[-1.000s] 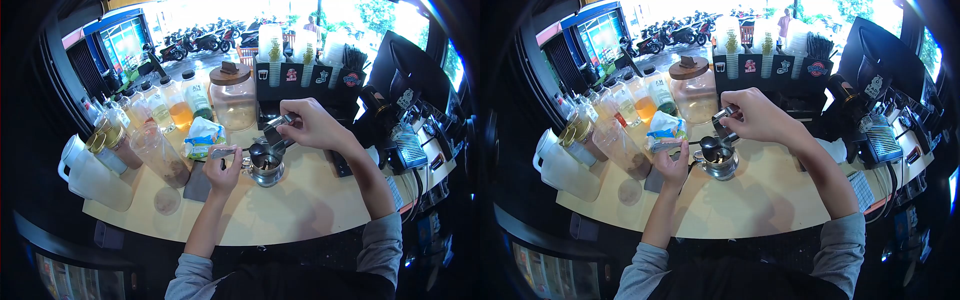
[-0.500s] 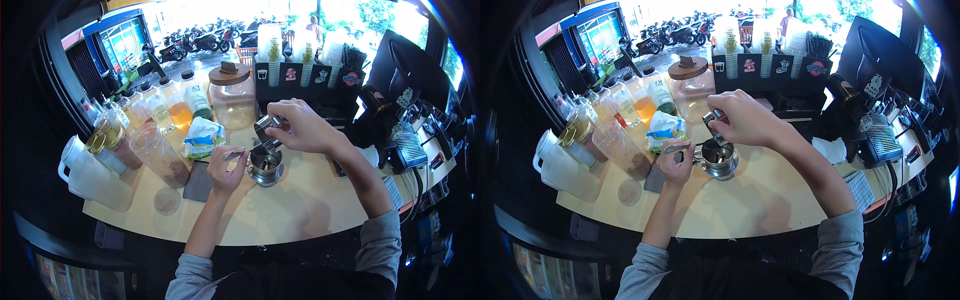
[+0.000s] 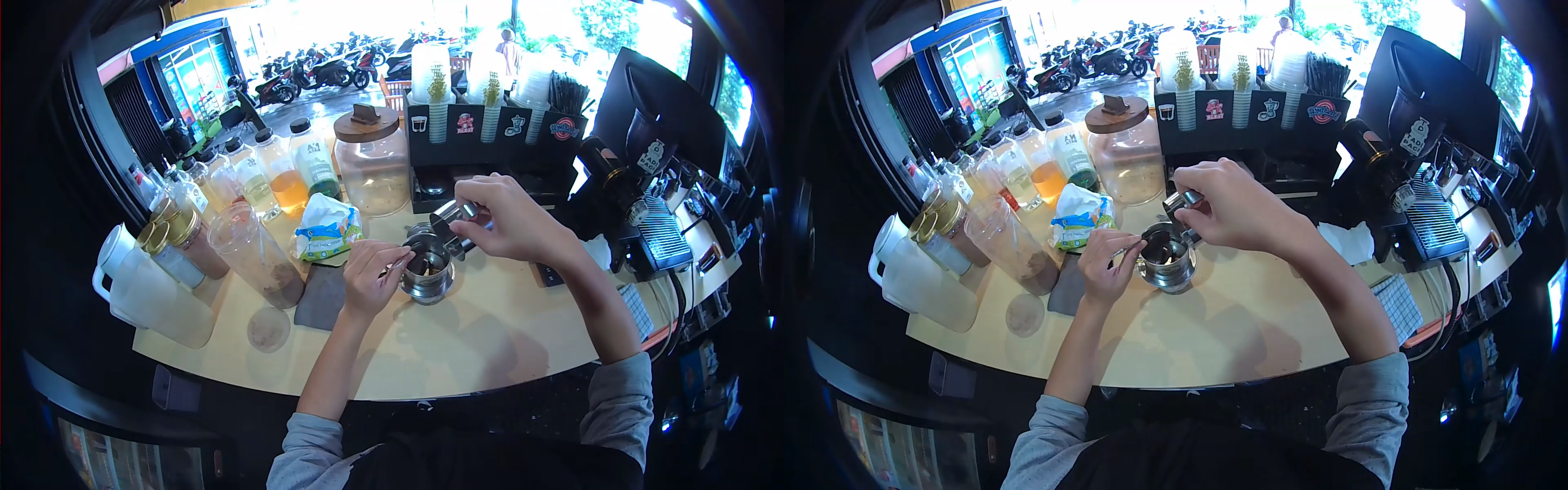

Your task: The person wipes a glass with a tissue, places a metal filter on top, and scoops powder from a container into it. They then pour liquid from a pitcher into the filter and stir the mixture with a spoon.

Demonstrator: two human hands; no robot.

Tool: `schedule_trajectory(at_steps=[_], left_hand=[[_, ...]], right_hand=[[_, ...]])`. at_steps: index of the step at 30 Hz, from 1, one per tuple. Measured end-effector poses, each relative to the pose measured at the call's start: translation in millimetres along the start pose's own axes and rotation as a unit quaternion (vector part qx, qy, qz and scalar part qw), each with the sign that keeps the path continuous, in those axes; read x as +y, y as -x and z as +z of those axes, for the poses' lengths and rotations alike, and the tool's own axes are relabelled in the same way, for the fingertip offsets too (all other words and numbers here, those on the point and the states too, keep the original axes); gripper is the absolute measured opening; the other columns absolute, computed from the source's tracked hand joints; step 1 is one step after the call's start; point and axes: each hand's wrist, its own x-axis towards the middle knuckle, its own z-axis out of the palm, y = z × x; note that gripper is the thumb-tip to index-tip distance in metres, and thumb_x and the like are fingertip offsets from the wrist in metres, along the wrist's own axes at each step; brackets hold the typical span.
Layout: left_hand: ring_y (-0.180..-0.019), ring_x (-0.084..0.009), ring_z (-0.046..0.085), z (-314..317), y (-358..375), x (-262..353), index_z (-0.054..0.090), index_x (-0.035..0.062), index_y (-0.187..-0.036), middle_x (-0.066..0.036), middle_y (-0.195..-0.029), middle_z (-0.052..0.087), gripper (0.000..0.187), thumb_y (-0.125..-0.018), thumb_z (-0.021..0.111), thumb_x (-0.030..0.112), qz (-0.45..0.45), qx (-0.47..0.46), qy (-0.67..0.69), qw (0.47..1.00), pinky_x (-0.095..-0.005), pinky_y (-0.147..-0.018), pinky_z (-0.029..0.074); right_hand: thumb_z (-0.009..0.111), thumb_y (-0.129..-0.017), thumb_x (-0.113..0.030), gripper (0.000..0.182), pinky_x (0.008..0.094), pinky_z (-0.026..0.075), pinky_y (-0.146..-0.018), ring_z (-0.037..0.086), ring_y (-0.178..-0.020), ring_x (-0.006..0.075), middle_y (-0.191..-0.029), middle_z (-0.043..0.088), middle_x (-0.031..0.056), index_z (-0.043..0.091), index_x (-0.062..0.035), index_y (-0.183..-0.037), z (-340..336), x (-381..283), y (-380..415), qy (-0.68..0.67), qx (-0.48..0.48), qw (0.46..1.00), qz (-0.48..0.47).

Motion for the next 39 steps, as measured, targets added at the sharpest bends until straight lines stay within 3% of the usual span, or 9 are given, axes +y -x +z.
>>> schedule_trajectory(at_steps=[4,8,11,13,17,22,24,33,39], left_hand=[[-0.070,-0.0208,0.059,-6.2,-3.5,4.9,0.064,0.0078,-0.084,-0.004,-0.076,0.063,0.019,-0.069,0.075,0.004,-0.017,-0.057,0.014,0.998,-0.0320,-0.065,0.043],[-0.075,-0.0209,0.059,-13.4,-2.4,11.5,0.065,0.0086,-0.085,-0.004,-0.080,0.063,0.018,-0.069,0.073,0.003,-0.033,-0.113,0.017,0.993,-0.0325,-0.068,0.043],[-0.079,-0.0209,0.059,-21.1,-1.6,17.2,0.066,0.0096,-0.086,-0.003,-0.083,0.062,0.019,-0.069,0.072,0.004,-0.036,-0.151,0.011,0.988,-0.0330,-0.071,0.043],[-0.081,-0.0210,0.058,-25.4,-1.2,20.8,0.066,0.0100,-0.086,-0.003,-0.084,0.062,0.019,-0.069,0.072,0.005,-0.036,-0.167,0.002,0.985,-0.0335,-0.073,0.043],[-0.086,-0.0214,0.058,-31.0,0.0,26.2,0.067,0.0112,-0.088,-0.001,-0.087,0.061,0.022,-0.068,0.073,0.006,-0.041,-0.207,-0.014,0.977,-0.0352,-0.076,0.043],[-0.089,-0.0218,0.058,-31.2,1.1,30.2,0.066,0.0116,-0.091,-0.001,-0.092,0.060,0.026,-0.066,0.073,0.007,-0.041,-0.221,-0.024,0.974,-0.0353,-0.079,0.043],[-0.090,-0.0219,0.058,-31.1,0.8,30.9,0.066,0.0116,-0.092,-0.001,-0.093,0.060,0.027,-0.066,0.074,0.007,-0.043,-0.222,-0.022,0.974,-0.0352,-0.079,0.043],[-0.097,-0.0252,0.056,-43.0,-1.3,31.0,0.061,0.0104,-0.107,-0.005,-0.102,0.058,0.038,-0.071,0.072,0.011,-0.075,-0.235,-0.005,0.969,-0.0367,-0.086,0.043],[-0.098,-0.0262,0.057,-91.3,28.1,18.4,0.059,0.0071,-0.110,-0.010,-0.103,0.059,0.035,-0.077,0.069,0.009,-0.151,-0.183,0.032,0.971,-0.0361,-0.085,0.045]], right_hand=[[0.070,-0.078,-0.012,0.026,0.0284,0.038,-0.052,0.046,-0.056,0.0172,-0.063,0.047,0.0086,0.046,-0.0005,-0.074,-6.0,-4.5,10.1,0.005,0.014,1.000,-0.008],[0.072,-0.076,-0.012,0.029,0.0277,0.037,-0.049,0.041,-0.054,0.0106,-0.061,0.044,0.0053,0.045,-0.0003,-0.073,-6.0,-2.0,21.7,-0.034,0.053,0.998,0.029],[0.070,-0.079,-0.011,0.028,0.0258,0.038,-0.048,0.044,-0.056,0.0046,-0.061,0.043,-0.0003,0.045,-0.0016,-0.074,1.7,15.0,33.2,-0.176,0.100,0.973,0.108],[0.064,-0.085,-0.007,0.024,0.0163,0.038,-0.049,0.045,-0.059,-0.0010,-0.064,0.047,-0.0039,0.042,-0.0032,-0.075,15.9,40.0,37.4,-0.284,0.153,0.940,0.109],[0.064,-0.085,-0.007,0.024,0.0183,0.040,-0.049,0.049,-0.057,0.0009,-0.063,0.047,-0.0044,0.043,-0.0077,-0.074,25.3,40.4,53.6,-0.430,0.206,0.869,0.131],[0.061,-0.086,-0.008,0.022,0.0219,0.041,-0.056,0.051,-0.059,0.0046,-0.064,0.050,-0.0031,0.044,-0.0088,-0.073,35.8,55.5,76.4,-0.470,0.220,0.837,0.172],[0.059,-0.087,-0.007,0.019,0.0217,0.041,-0.059,0.048,-0.061,0.0040,-0.064,0.050,-0.0026,0.045,-0.0094,-0.073,40.6,59.9,83.2,-0.533,0.232,0.796,0.166],[0.056,-0.087,-0.005,0.018,0.0256,0.042,-0.052,0.044,-0.053,0.0062,-0.062,0.047,-0.0023,0.046,-0.0095,-0.074,44.5,48.0,114.2,-0.564,0.278,0.756,0.180],[0.057,-0.086,-0.012,0.016,0.0238,0.042,-0.057,0.046,-0.058,0.0080,-0.065,0.048,-0.0015,0.047,-0.0098,-0.075,73.2,7.7,147.2,-0.543,0.271,0.760,0.231]])
